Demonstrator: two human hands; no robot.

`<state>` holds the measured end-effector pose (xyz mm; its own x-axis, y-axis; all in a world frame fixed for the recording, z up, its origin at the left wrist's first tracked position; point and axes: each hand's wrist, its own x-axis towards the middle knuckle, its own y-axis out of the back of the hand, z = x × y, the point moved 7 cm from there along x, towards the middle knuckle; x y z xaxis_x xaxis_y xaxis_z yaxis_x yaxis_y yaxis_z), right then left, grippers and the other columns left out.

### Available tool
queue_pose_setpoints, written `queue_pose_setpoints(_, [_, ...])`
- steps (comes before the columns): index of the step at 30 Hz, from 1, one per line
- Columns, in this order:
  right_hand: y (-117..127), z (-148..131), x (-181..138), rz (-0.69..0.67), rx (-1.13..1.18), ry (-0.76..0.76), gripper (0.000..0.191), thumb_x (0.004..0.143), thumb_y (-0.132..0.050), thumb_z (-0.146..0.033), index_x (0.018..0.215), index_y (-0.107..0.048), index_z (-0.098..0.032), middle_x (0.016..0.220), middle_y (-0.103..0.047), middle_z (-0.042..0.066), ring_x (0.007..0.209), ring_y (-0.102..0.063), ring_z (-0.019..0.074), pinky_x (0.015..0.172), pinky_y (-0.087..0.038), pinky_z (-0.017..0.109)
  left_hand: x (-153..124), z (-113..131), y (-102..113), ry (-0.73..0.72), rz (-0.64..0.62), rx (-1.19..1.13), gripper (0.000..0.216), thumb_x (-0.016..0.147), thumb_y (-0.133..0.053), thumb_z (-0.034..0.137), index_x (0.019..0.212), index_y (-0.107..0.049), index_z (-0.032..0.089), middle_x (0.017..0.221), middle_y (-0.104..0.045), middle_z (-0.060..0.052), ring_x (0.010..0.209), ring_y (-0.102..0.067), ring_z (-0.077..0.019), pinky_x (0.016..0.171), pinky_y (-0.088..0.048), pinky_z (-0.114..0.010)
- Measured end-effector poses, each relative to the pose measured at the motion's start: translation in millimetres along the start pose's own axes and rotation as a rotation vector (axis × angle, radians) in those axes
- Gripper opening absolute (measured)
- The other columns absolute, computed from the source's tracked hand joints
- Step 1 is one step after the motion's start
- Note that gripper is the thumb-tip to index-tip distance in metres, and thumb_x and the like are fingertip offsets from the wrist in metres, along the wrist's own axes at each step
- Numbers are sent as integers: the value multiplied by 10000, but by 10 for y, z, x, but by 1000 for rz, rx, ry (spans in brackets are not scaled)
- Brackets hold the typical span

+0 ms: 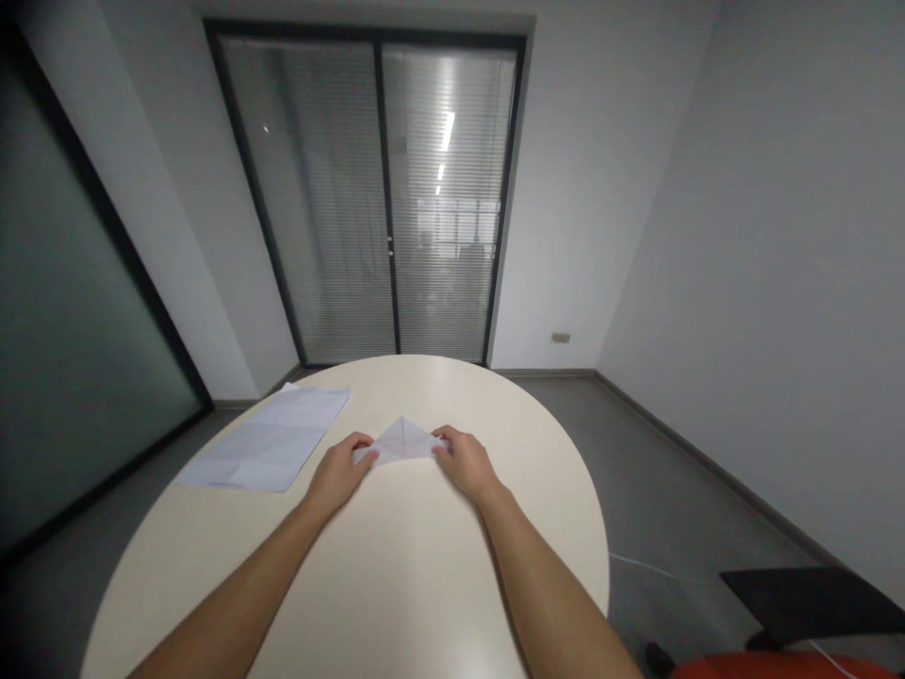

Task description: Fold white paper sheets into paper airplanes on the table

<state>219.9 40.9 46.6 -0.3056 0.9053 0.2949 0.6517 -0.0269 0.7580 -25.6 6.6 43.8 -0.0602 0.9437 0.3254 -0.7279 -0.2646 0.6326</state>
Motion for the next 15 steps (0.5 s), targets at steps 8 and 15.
queue_pose_setpoints(8, [17,171,34,63,50,-69,278,873,-610,-250,1137,-697,-239,1091,-749,49,995,-678,217,884,-486,312,9,-88,47,76,44,121,125,854,-641,299,937,-679,214,805,-709,-8,707,-629,-165,653,-433,-246])
queue_pose_setpoints(15, [19,230,36,63,-3,-146,222,858,-607,-259,1025,-750,-235,998,-768,37,915,-686,203,806,-476,275,7,-132,52,162,25,186,98,858,-654,289,925,-687,226,729,-650,20,667,-587,-136,608,-362,-215])
